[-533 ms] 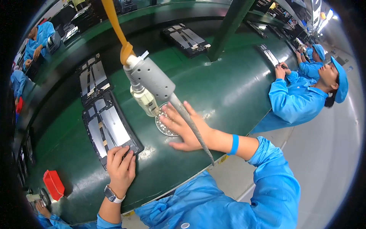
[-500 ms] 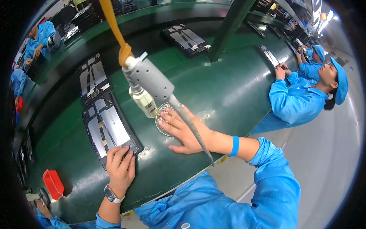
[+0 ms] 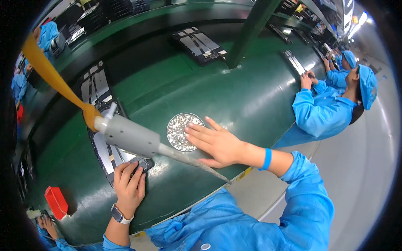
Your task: The person assembles internal components into tablet frames by hand, connecting ribbon cables and securing battery units and circuit boards with an electric screwdriver.
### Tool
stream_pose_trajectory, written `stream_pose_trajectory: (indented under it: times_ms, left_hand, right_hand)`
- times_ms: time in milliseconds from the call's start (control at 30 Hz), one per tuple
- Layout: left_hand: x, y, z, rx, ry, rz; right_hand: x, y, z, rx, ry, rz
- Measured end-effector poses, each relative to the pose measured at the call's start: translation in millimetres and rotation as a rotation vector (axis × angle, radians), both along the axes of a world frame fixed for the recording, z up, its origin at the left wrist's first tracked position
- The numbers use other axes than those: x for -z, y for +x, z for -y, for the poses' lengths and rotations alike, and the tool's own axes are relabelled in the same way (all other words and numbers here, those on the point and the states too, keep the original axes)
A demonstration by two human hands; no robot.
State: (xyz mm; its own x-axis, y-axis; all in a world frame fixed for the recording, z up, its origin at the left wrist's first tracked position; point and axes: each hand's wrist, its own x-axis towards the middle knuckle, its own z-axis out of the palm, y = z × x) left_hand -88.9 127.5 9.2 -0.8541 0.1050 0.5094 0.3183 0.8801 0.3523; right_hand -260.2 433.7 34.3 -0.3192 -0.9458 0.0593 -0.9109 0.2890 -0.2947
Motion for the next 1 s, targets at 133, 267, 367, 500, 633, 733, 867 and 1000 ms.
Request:
stream_pose_trajectory:
  times_ms: [133,267,367,500,633,733,867,1000]
  left_hand:
    - [-1,-2,0,0.023,0.028,0.032]
    - [-2,1,1,0.018,0.034,0.034]
    - [-2,-1,1,0.041,0.031,0.016]
    - [-5,0,0,0.035,0.034,0.026]
    - [-6,0,-1,0.029,0.034,0.046]
    - [-4,1,-1,0.021,0.003,0.043]
    - [-2,2,-4,-0.008,-0.039,0.035]
    - [-4,1,-6,-0.007,-0.043,0.033]
  right_hand:
    - [5,17,2,-0.046,0.010,0.006]
    - [21,-2,28,0.080,-0.092,0.000]
    - [17,-17,36,0.290,-0.297,0.022]
    - [23,-13,27,0.418,-0.395,0.159]
    - [24,-1,13,0.355,-0.484,0.268]
    - [17,10,11,0.238,-0.547,0.319]
    - [20,6,10,0.241,-0.583,0.317]
    - [16,7,14,0.191,-0.624,0.335]
